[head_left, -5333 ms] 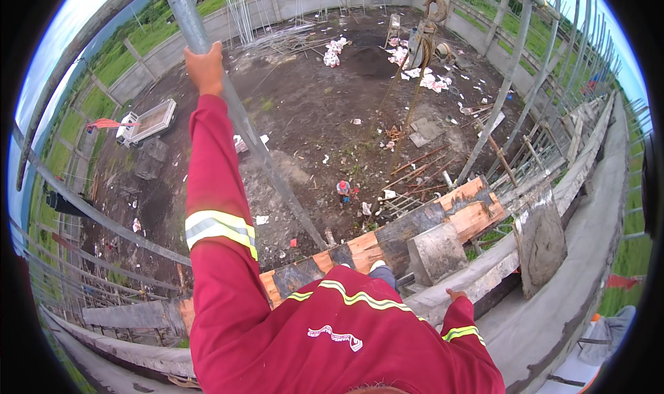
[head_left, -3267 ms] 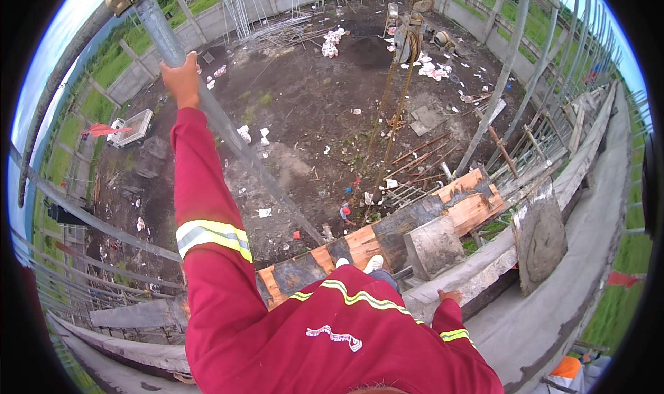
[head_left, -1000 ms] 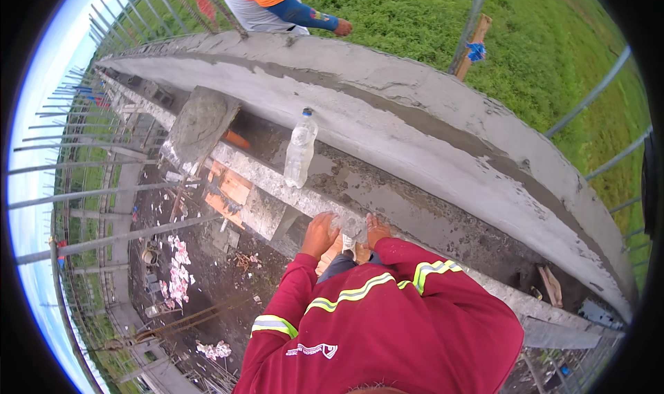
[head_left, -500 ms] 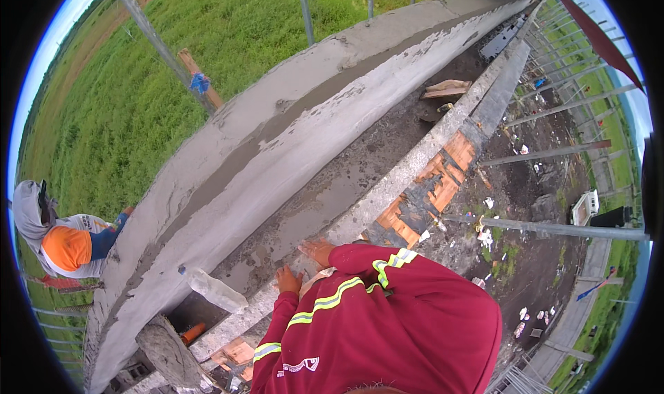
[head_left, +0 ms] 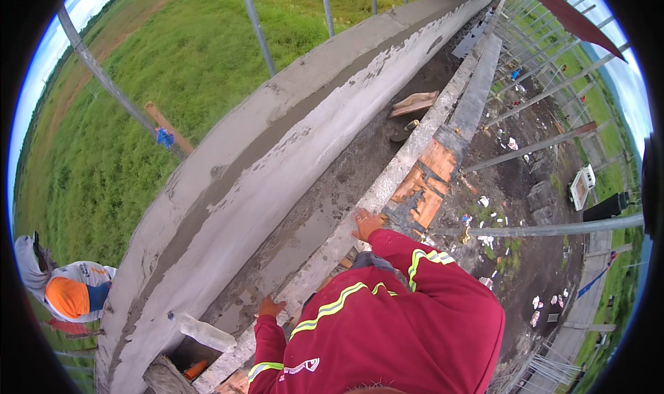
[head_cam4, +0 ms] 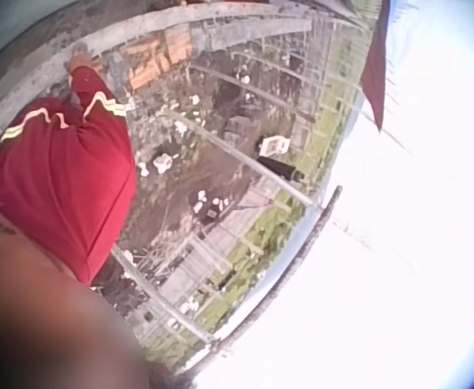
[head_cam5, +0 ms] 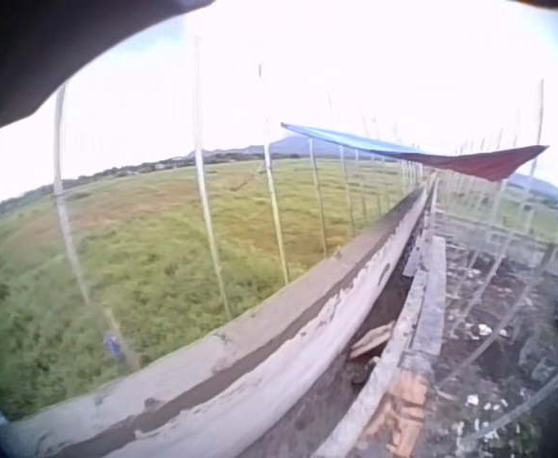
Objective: The person scoops wet concrete from a bucket and spreads it onto a curved concrete beam, then smooths the surface with a trowel. The person repeats this process along the beam, occasionally pausing to reposition or retrieve more concrete.
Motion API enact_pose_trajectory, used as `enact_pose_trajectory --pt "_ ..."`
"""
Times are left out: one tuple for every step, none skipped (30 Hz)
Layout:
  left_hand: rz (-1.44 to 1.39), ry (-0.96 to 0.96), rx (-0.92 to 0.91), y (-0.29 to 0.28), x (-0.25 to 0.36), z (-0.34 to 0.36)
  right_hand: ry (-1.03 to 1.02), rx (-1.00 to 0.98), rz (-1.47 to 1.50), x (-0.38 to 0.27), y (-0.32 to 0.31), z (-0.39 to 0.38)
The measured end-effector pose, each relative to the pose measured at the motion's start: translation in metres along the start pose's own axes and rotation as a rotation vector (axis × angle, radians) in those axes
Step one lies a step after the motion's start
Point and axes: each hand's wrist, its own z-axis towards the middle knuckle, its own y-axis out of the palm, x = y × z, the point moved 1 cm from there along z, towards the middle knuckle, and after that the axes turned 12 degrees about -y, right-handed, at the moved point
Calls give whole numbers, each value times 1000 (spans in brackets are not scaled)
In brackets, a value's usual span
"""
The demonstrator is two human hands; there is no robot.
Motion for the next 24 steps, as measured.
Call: enact_pose_trajectory --pt "-11 29 31 -1 27 3 8 -8 -4 16 -8 5" --pt "-19 57 60 -3 52 3 22 -20 -17 31 -14 8" --pt "-57 67 75 -1 81 4 -18 -55 -32 41 -19 11" --pt "-93 74 88 4 114 5 -53 -95 -56 48 -22 12" --pt "-117 80 108 8 139 3 -89 -132 -93 52 -23 12" --pt "-139 81 109 11 164 3 -110 -144 -92 55 -24 11" --pt "-157 82 114 15 191 5 -130 -155 -113 57 -25 10" --pt "-161 51 99 21 207 2 -158 -198 -135 56 -23 9" --pt "-145 58 124 26 219 -2 -155 -170 -136 55 -23 9" --pt "-121 36 135 29 230 -2 -160 -169 -145 54 -22 11" --pt "-99 19 141 34 234 -8 -172 -168 -180 53 -20 11" --pt "-117 41 191 36 236 -12 -155 -178 -162 52 -18 12" --pt "-138 68 240 36 239 -14 -147 -186 -172 51 -17 13" --pt "-144 56 251 37 239 -17 -147 -175 -216 50 -17 14" --pt "-168 44 239 37 240 -18 -157 -181 -234 49 -16 13" --pt "-153 18 235 37 243 -19 -164 -170 -194 49 -17 13" --pt "-127 -36 216 37 243 -19 -158 -155 -191 48 -17 12" --pt "-121 -77 202 38 246 -19 -155 -162 -187 49 -19 12" --pt "-132 -45 199 38 248 -16 -153 -143 -186 53 -22 13" --pt "-141 -21 192 39 249 -14 -164 -164 -162 55 -24 13" --pt "-140 -31 180 41 248 -14 -184 -203 -154 57 -26 12" --pt "-144 -13 193 42 247 -13 -220 -215 -138 61 -30 13" --pt "-133 -15 206 41 246 -12 -255 -231 -136 65 -35 14" --pt "-101 -44 192 41 246 -10 -283 -266 -140 71 -40 17"
